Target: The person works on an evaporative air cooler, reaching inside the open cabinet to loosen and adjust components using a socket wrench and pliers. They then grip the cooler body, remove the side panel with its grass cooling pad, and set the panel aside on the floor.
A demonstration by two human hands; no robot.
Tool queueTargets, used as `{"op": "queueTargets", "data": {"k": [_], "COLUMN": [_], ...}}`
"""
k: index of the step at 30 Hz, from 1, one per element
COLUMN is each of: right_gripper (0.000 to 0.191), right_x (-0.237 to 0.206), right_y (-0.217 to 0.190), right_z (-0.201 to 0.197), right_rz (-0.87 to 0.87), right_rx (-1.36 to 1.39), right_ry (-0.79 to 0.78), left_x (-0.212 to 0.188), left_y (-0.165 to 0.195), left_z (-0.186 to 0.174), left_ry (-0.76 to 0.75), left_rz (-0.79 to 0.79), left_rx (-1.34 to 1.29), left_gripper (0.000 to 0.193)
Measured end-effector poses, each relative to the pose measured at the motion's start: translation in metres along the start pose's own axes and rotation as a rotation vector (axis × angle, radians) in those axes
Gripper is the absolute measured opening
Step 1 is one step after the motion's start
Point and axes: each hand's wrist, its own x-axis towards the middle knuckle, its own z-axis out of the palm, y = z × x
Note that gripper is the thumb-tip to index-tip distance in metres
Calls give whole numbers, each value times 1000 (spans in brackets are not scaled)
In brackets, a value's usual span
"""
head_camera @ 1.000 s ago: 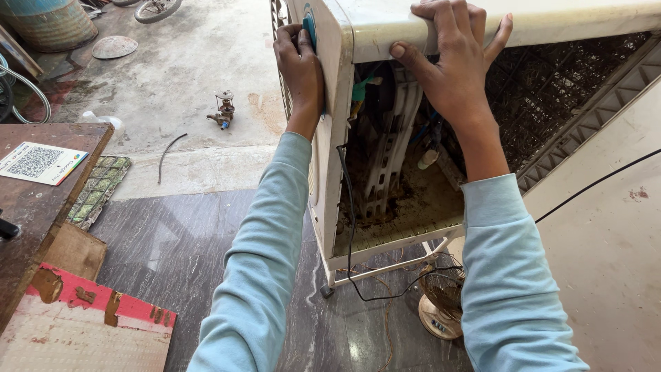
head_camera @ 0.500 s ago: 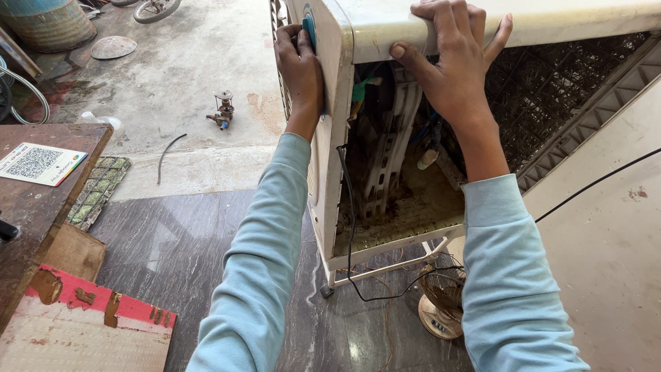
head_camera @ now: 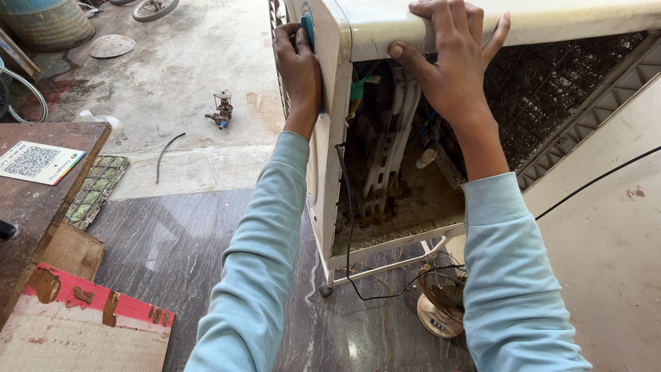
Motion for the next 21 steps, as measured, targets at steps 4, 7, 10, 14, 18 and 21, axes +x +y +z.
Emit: {"op": "queueTargets", "data": {"k": [4,7,10,14,18,21], "right_gripper": [86,87,87,85,83,86], "right_x": [-1,-3,-3,-3,-3,-3], "right_y": [0,1,3,5,5,3], "right_z": [1,1,2,2,1,1], "right_rz": [12,7,-12,-29,-33,2], "right_rx": [1,-5,3,2,-3,9], "right_ry": [-5,-4,2,14,20,-1], "left_x": [-1,-2,-1,0,0,-2], "left_y": [0,-1,-1,-1,1,1], "left_z": [0,-1,-1,1,3,2], "left_ry": [14,13,7,1,16,26], "left_rz": [21,35,31,-39,-98,-117], "left_rx": [20,13,1,-41,-46,-26], "left_gripper": [16,16,16,20,27,29]}}
